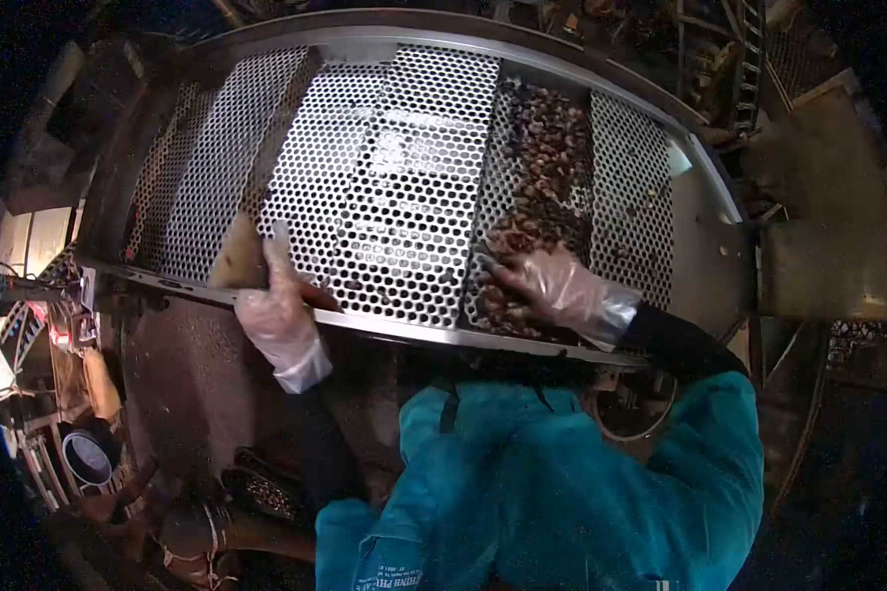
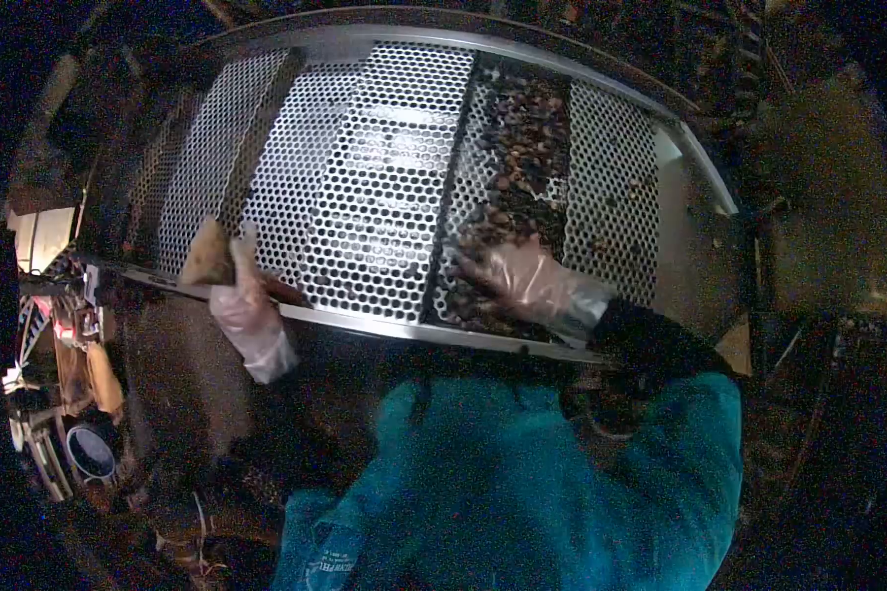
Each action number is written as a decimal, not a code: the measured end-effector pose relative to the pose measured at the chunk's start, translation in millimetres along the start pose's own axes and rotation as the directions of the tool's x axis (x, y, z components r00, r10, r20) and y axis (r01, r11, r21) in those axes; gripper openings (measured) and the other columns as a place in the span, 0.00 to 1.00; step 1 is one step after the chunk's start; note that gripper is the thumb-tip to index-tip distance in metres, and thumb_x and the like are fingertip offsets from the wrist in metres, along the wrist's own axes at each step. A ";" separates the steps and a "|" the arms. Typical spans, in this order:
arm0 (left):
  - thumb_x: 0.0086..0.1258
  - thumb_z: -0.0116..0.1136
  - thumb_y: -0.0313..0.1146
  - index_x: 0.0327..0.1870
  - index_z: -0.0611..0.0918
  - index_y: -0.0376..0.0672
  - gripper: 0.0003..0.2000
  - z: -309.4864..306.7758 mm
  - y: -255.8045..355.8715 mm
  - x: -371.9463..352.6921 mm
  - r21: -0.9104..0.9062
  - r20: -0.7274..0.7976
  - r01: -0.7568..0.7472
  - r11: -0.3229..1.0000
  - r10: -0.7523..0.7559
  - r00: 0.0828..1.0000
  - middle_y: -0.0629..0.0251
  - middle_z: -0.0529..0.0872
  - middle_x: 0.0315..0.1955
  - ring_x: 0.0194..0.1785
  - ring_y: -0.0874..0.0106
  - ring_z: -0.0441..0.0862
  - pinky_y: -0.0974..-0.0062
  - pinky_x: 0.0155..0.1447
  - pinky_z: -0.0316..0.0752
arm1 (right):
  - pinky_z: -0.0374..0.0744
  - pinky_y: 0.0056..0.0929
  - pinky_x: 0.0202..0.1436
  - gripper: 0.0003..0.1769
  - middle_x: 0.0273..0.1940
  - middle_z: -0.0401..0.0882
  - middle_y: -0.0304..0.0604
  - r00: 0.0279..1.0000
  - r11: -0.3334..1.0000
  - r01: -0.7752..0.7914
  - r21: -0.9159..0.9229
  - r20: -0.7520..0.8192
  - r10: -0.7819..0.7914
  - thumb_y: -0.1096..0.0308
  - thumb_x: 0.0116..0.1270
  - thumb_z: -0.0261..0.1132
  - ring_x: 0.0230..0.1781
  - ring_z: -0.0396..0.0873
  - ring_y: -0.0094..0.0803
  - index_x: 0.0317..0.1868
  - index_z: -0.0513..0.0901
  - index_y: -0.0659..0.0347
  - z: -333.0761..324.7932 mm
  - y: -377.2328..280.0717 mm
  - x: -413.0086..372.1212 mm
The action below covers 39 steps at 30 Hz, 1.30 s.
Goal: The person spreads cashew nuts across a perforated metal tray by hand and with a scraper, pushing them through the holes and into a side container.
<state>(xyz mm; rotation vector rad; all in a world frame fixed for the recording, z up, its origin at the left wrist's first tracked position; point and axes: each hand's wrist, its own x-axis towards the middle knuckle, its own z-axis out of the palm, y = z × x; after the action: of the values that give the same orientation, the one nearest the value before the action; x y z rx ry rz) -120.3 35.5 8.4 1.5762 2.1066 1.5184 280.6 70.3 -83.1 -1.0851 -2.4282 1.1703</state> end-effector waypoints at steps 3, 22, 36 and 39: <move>0.74 0.70 0.33 0.47 0.92 0.36 0.10 -2.3 4.7 -4.1 0.533 0.104 -0.533 0.658 0.574 0.812 0.63 0.87 0.18 0.15 0.79 0.76 0.75 0.18 0.65 | 0.84 0.41 0.49 0.16 0.48 0.84 0.47 0.990 0.890 0.068 -0.450 -0.077 -0.114 0.58 0.81 0.57 0.47 0.82 0.40 0.59 0.79 0.59 -1.0 25.2 30.2; 0.78 0.64 0.34 0.62 0.85 0.36 0.17 10.0 51.6 -13.8 -0.206 -0.004 0.089 0.975 -0.091 0.996 0.61 0.93 0.36 0.18 0.81 0.77 0.80 0.18 0.70 | 0.86 0.39 0.43 0.30 0.46 0.89 0.48 0.798 0.049 -0.457 -0.888 -0.385 0.463 0.46 0.70 0.71 0.38 0.87 0.34 0.66 0.82 0.51 -174.6 28.4 -157.2; 0.72 0.66 0.23 0.74 0.76 0.55 0.29 1.0 -54.8 11.3 0.491 0.035 -0.545 0.680 0.609 0.792 0.74 0.89 0.29 0.13 0.81 0.66 0.78 0.14 0.63 | 0.86 0.33 0.50 0.17 0.62 0.71 0.50 0.994 0.776 0.101 -0.622 0.032 -0.103 0.66 0.75 0.63 0.56 0.74 0.39 0.63 0.79 0.50 14.7 0.4 45.6; 0.72 0.65 0.21 0.76 0.74 0.57 0.32 -2.6 -58.9 20.4 0.482 0.030 -0.542 0.689 0.605 0.796 0.72 0.92 0.33 0.13 0.81 0.65 0.79 0.14 0.62 | 0.87 0.28 0.37 0.10 0.43 0.84 0.43 0.984 0.851 -0.116 -0.512 -0.177 0.028 0.63 0.77 0.63 0.35 0.81 0.32 0.54 0.83 0.53 29.6 26.7 43.6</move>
<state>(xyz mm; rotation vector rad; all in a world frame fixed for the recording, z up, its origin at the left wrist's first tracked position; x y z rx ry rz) -170.3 51.5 -25.1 2.5902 2.3011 1.3164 249.6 94.9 -126.9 -1.3611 -2.6550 0.4012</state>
